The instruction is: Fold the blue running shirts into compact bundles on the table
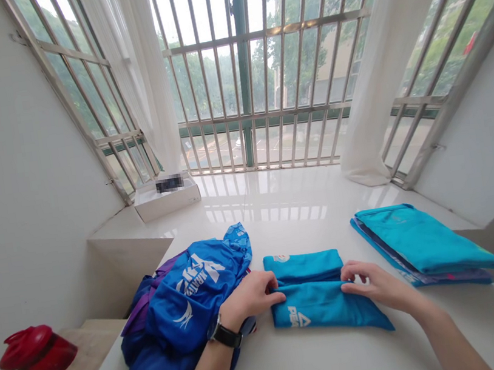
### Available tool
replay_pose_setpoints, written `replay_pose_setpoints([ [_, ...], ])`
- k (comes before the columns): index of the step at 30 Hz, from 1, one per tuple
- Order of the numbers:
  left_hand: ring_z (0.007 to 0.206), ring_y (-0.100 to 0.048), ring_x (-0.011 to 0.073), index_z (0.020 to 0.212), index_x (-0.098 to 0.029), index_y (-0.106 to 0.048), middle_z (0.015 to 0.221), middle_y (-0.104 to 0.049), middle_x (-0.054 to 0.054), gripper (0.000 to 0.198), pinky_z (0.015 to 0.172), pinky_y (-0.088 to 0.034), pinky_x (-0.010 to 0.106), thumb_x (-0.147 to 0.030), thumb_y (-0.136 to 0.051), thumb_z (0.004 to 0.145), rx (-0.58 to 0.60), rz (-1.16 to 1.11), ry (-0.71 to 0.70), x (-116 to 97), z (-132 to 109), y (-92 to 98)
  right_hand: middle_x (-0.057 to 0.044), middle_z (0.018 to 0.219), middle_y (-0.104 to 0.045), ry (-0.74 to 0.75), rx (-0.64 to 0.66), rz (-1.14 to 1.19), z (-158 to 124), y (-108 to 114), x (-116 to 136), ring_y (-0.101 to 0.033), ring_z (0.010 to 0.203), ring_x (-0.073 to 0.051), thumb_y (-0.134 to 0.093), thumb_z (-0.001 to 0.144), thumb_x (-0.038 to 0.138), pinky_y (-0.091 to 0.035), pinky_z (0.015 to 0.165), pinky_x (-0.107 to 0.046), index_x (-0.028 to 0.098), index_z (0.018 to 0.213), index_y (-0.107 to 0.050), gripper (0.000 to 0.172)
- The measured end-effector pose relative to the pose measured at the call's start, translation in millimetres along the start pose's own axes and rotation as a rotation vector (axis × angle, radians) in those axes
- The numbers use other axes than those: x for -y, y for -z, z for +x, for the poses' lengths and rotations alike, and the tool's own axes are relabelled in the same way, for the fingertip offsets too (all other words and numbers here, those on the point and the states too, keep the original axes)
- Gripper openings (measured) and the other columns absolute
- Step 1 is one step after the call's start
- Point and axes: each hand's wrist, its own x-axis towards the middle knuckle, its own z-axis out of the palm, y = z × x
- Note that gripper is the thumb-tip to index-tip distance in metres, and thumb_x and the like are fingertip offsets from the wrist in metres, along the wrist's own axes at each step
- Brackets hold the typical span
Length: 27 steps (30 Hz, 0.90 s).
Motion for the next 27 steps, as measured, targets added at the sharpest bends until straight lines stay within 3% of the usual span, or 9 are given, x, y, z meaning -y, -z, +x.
replay_pose_setpoints([
  [9,0.072,-0.059,0.0162,0.081,-0.018,-0.065,0.080,-0.069,0.002,0.024,0.062,-0.039,0.024,-0.041,-0.061,0.088,-0.019,-0.024,-0.007,1,-1,4.2,-0.004,0.087,-0.072,-0.021,0.016,0.037,1,-4,5,-0.060,0.081,-0.022,-0.048,0.088,0.064,-0.044,0.071,-0.030,0.023,0.083,-0.070,0.047],
  [27,0.071,-0.060,0.0170,0.078,-0.017,-0.069,0.077,-0.069,0.003,0.026,0.060,-0.040,0.025,-0.042,-0.065,0.083,-0.067,-0.060,0.085,6,4,-1.2,-0.008,0.088,-0.072,-0.047,-0.119,-0.068,9,-14,-8,-0.062,0.079,-0.024,-0.051,0.086,0.063,-0.047,0.075,-0.034,0.022,0.079,-0.070,0.045],
])
